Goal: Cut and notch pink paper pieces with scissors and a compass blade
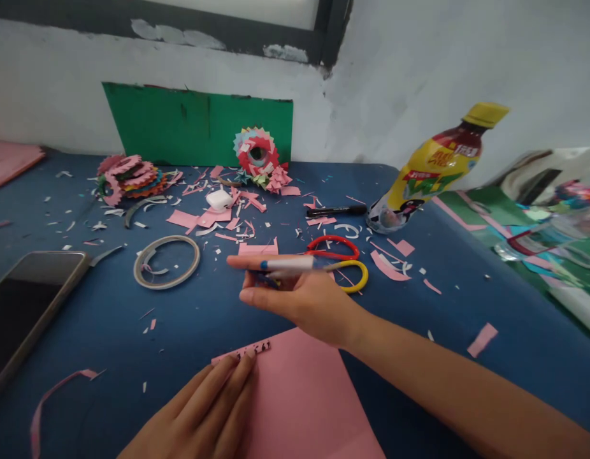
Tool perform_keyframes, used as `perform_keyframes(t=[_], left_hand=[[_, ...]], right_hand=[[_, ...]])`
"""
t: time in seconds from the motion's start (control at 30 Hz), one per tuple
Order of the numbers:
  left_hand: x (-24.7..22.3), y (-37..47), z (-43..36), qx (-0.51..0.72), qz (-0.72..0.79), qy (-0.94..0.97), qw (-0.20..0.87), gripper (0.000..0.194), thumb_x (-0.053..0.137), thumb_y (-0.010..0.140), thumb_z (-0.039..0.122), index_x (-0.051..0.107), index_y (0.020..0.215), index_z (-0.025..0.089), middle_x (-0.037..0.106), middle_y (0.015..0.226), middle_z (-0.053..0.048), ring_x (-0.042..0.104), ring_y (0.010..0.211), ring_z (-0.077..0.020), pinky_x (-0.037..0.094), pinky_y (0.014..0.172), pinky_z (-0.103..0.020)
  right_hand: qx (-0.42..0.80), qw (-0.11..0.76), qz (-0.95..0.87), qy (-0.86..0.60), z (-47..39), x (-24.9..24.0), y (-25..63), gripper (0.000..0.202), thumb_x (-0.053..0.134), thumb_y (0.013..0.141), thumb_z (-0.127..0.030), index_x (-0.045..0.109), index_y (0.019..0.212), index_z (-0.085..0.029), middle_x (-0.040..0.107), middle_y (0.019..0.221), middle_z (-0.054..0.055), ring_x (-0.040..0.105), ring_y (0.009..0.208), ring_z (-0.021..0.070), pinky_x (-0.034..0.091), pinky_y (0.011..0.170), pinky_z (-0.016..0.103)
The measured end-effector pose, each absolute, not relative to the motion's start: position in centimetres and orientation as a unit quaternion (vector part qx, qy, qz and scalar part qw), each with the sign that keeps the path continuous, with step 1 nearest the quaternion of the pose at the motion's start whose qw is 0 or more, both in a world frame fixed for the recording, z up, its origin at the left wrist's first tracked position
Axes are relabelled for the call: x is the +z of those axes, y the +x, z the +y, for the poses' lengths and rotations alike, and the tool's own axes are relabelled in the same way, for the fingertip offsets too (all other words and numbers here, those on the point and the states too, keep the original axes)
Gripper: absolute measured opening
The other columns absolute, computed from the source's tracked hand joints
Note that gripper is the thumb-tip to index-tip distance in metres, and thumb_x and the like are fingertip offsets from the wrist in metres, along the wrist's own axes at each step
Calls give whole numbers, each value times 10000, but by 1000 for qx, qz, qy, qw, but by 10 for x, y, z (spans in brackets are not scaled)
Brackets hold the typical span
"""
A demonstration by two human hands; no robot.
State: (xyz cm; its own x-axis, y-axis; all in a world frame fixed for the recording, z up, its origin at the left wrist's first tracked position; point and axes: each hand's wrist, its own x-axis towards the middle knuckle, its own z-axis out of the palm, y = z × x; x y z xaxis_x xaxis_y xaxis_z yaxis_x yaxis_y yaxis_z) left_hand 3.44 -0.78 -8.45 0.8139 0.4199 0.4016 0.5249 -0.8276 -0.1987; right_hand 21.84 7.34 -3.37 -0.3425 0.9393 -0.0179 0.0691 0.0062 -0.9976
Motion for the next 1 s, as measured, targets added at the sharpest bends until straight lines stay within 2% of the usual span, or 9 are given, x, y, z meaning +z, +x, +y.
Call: perform_keyframes(t=[0.1, 0.17, 0.23, 0.33, 0.47, 0.57, 0.67, 0.8, 1.0], left_hand=[[-85, 34, -8, -165, -250, -942, 152, 305, 364, 837, 118, 587, 1044, 91, 653, 1053, -80, 563, 979, -226, 372, 884, -350], [-86, 34, -9, -162, -246, -943, 152, 298, 377, 835, 129, 586, 1044, 95, 651, 1055, -77, 562, 980, -229, 373, 884, -354], [-86, 34, -9, -162, -243, -944, 153, 290, 387, 832, 137, 586, 1039, 101, 652, 1051, -70, 563, 978, -229, 371, 885, -354], [-86, 33, -8, -165, -237, -945, 153, 284, 393, 825, 131, 586, 1032, 108, 651, 1048, -61, 564, 971, -221, 369, 884, -351], [-86, 33, -9, -165, -238, -945, 154, 288, 387, 813, 107, 583, 1024, 103, 645, 1052, -66, 560, 976, -223, 366, 884, -355], [-86, 34, -9, -162, -240, -945, 151, 297, 381, 808, 97, 581, 1028, 101, 642, 1056, -66, 564, 971, -222, 369, 879, -355], [-86, 34, -9, -166, -239, -945, 146, 288, 390, 805, 99, 589, 1014, 108, 651, 1037, -58, 574, 953, -222, 372, 868, -363], [-85, 34, -7, -165, -230, -947, 153, 280, 392, 803, 104, 598, 993, 112, 664, 1021, -55, 585, 941, -213, 380, 851, -363], [-85, 34, -7, -149, -234, -946, 169, 308, 379, 817, 127, 590, 1040, 108, 656, 1050, -52, 584, 952, -204, 392, 846, -352]], right_hand=[[533, 444, -594, -407, 73, -41, 222, 226, 546, 822, -368, 645, 1001, -272, 650, 936, 9, 596, 808, 121, 491, 718, 273], [516, 460, -603, -399, 74, -45, 222, 320, 414, 879, -439, 663, 938, -247, 665, 921, 31, 598, 773, 126, 493, 668, 271], [485, 475, -618, -397, 72, -48, 222, 374, 361, 886, -476, 646, 946, -241, 678, 812, 29, 579, 672, 115, 474, 570, 241], [481, 499, -616, -375, 63, -54, 219, 320, 408, 859, -484, 594, 994, -261, 665, 746, 4, 554, 579, 100, 440, 478, 212], [568, 487, -594, -297, 46, -62, 216, 312, 420, 847, -499, 556, 978, -250, 613, 749, 5, 580, 626, 125, 473, 552, 264], [603, 470, -584, -271, 37, -63, 215, 342, 360, 861, -526, 523, 889, -227, 560, 681, -6, 544, 583, 117, 448, 566, 274], [592, 475, -592, -270, 35, -58, 213, 412, 318, 861, -562, 470, 723, -206, 504, 598, -14, 468, 519, 103, 399, 521, 251], [552, 491, -621, -259, 36, -55, 210, 386, 373, 875, -458, 390, 593, -194, 450, 523, -19, 423, 478, 93, 356, 481, 233], [556, 463, -652, -226, 35, -60, 208, 359, 339, 881, -404, 362, 590, -196, 453, 501, -17, 411, 456, 85, 349, 467, 228]])
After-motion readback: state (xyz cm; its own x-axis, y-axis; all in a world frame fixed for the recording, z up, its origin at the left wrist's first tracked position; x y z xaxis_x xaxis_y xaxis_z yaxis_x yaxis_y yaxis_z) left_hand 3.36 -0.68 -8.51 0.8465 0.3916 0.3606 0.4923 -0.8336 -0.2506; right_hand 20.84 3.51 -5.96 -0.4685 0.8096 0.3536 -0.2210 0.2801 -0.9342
